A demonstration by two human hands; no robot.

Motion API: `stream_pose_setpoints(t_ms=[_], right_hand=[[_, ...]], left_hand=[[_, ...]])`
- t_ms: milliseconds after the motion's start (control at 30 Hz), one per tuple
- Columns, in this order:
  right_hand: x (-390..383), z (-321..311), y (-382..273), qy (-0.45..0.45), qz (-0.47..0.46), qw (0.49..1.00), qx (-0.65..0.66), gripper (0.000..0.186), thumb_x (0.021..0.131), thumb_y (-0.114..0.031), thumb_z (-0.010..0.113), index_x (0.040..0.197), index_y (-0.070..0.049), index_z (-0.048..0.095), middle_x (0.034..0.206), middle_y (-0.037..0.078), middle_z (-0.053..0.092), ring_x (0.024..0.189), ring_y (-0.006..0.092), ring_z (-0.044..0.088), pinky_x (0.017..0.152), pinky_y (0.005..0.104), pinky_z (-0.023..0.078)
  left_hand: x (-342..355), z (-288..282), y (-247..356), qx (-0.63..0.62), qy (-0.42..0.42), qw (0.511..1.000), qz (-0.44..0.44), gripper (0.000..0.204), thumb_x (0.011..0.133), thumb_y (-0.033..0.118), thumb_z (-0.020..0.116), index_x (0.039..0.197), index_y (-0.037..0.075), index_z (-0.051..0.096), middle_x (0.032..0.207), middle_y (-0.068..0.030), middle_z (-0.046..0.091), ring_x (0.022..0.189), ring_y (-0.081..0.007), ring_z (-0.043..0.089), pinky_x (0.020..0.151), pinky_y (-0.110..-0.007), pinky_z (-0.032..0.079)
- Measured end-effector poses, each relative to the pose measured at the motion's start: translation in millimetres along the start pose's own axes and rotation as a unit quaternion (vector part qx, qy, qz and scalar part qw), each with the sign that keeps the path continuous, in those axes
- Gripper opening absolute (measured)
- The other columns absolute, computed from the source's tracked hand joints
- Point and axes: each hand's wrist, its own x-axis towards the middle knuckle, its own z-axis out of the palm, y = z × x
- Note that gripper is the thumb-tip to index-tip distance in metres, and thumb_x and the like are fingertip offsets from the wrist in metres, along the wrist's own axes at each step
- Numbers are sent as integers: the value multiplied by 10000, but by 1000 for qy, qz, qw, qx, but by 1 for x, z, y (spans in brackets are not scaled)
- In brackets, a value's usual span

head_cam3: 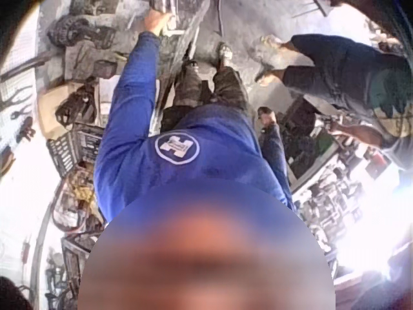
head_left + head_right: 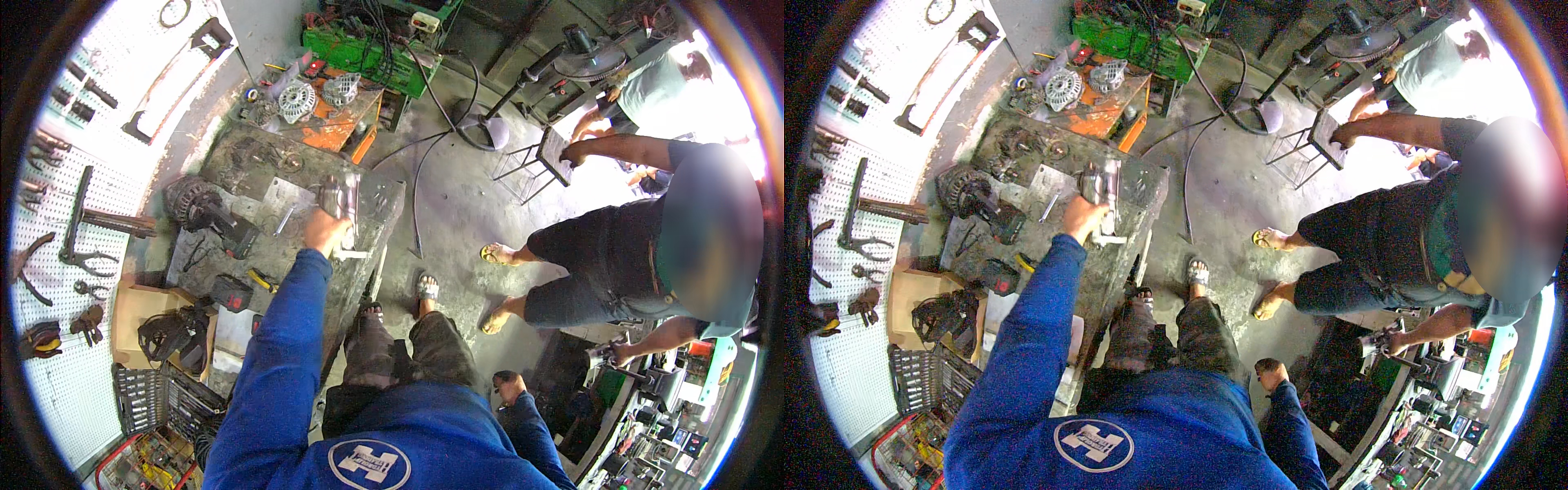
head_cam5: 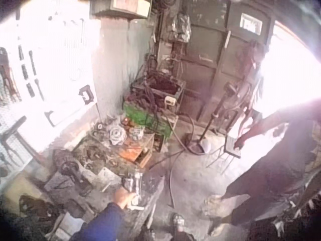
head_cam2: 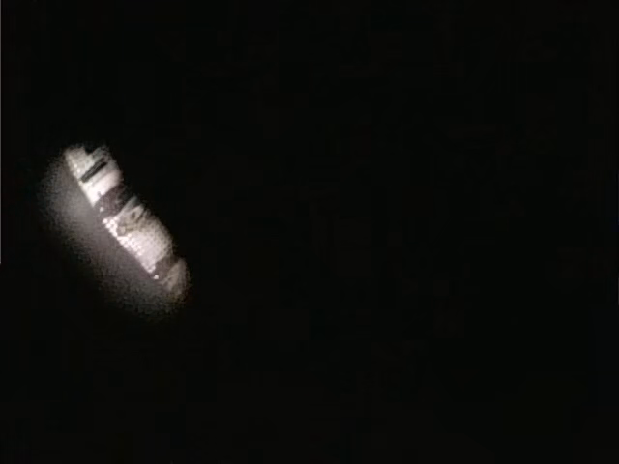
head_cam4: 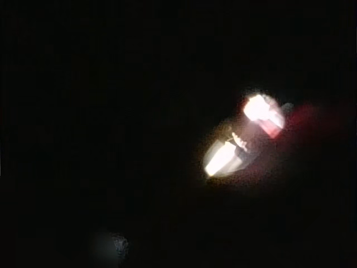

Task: The person uses a cordless drill and a screwdriver to disassemble a cylindrical mechanical component on a workbench. They remove screws, separate parts, and wipe the component with a cloth while another person works nearby.

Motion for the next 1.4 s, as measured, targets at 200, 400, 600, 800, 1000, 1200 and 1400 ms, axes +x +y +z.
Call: stream_pose_setpoints(t_ms=[200, 400, 600, 800, 1000, 1200, 1400], right_hand=[[84, -54, 17, 34, -167, 979, -113, 231, 877, -245, 654, 979, -56, 736, 1018, 176, 755, 1015, 386, 725, 868, 495, 577], [264, -131, 4, 1, -104, 986, 131, 385, 941, -361, 620, 970, -3, 759, 1000, 256, 760, 991, 434, 728, 864, 505, 569], [467, -202, -49, -151, -136, 979, 28, 455, 924, -337, 620, 1262, -51, 729, 1162, 294, 741, 1141, 427, 711, 970, 501, 570], [648, -169, -59, -149, -200, 953, -173, 372, 985, -312, 594, 1275, -139, 751, 1311, 153, 686, 1265, 362, 621, 1028, 519, 512], [793, -77, -63, -93, -370, 865, -327, 418, 1055, -367, 521, 1388, -181, 694, 1524, 102, 556, 1465, 331, 453, 1180, 595, 353], [843, -25, -69, -62, -432, 836, -332, 483, 1091, -355, 448, 1514, -179, 601, 1626, 113, 485, 1573, 321, 351, 1271, 697, 185], [813, -50, -97, -200, -408, 794, -405, 357, 1085, -301, 452, 1300, -142, 688, 1524, 85, 577, 1466, 279, 472, 1253, 752, 150]], left_hand=[[44, 27, 26, 141, 51, 987, -55, 496, 761, 366, 835, 1080, -4, 747, 1005, -235, 791, 957, -413, 773, 838, -502, 604], [64, 48, 27, 217, 57, 968, -112, 649, 700, 381, 897, 1109, -75, 683, 1043, -294, 769, 987, -432, 769, 866, -494, 608], [72, 51, 25, 267, 77, 955, -105, 668, 713, 300, 896, 1179, -93, 620, 1074, -317, 749, 1020, -470, 743, 898, -511, 581], [64, 50, 9, 222, 75, 958, -162, 682, 714, 153, 813, 1335, -18, 589, 1222, -157, 727, 1099, -295, 707, 1004, -404, 534], [16, 3, -44, -28, 221, 935, -274, 465, 918, 202, 634, 1357, 49, 627, 1252, -100, 724, 1123, -250, 691, 988, -389, 569], [-15, -26, -47, -282, 249, 875, -305, 413, 1114, 369, 492, 1390, 105, 650, 1370, -83, 710, 1235, -299, 683, 1106, -497, 538], [11, 2, -35, -284, 196, 893, -288, 338, 1104, 243, 501, 1363, 92, 657, 1320, -64, 731, 1169, -254, 720, 1017, -419, 599]])
